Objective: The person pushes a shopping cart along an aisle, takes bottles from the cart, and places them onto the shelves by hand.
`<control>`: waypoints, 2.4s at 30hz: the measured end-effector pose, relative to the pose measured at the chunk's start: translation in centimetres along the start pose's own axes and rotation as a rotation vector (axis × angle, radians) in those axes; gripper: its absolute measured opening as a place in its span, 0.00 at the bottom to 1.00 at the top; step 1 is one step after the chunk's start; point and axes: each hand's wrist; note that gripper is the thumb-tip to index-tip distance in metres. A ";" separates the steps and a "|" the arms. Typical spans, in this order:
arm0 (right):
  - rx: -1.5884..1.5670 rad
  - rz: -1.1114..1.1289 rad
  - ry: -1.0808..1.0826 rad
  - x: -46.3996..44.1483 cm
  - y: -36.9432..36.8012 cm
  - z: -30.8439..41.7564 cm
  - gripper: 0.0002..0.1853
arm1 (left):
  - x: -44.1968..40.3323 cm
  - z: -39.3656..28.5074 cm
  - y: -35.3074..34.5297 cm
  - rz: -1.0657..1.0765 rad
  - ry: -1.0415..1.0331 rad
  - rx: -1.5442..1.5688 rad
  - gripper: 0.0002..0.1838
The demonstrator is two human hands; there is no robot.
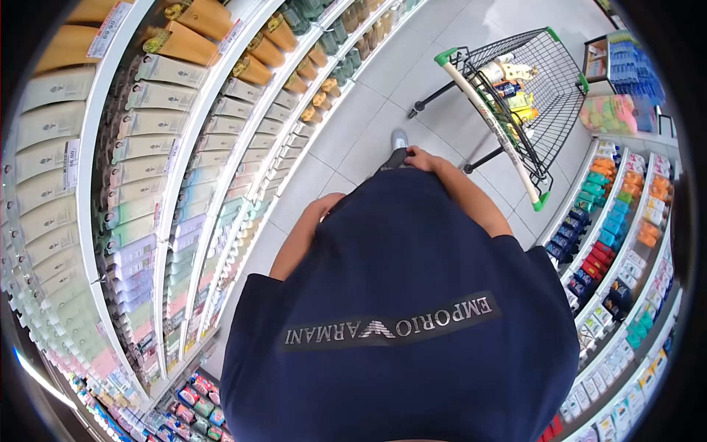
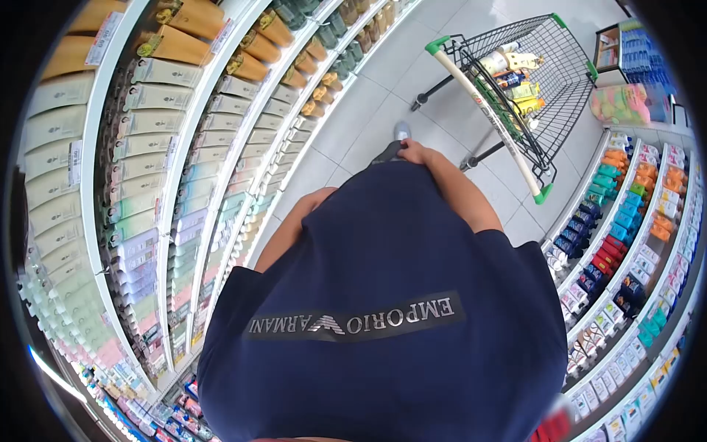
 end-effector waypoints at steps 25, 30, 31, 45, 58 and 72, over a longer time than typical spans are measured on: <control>0.527 -1.048 0.669 23.6 15.0 -0.8 0.25 | -9.8 -19.9 -6.1 -0.694 0.076 -0.259 0.38; 0.369 -0.886 0.417 25.3 14.7 -6.9 0.28 | -10.8 -29.2 -3.9 -1.121 -0.180 -0.436 0.34; 0.368 -0.893 0.416 25.4 15.0 -6.7 0.28 | -10.9 -31.0 -2.3 -1.225 -0.226 -0.446 0.32; 0.275 -0.550 -0.004 27.4 18.8 -2.8 0.20 | -16.1 -43.8 10.5 -1.085 -0.713 -0.775 0.22; 0.494 -0.491 -0.312 14.7 32.7 -17.0 0.33 | -15.8 -43.0 9.2 -1.147 -0.865 -0.651 0.04; 0.570 -0.462 0.119 4.6 31.8 -29.0 0.27 | -16.4 -43.0 8.9 -1.176 -0.872 -0.580 0.05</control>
Point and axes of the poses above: each hand's wrist, its own x-axis away from the middle knuckle, its own y-axis out of the back of the hand, z = x × y, and after that the axes turned 10 degrees about -x, right-handed
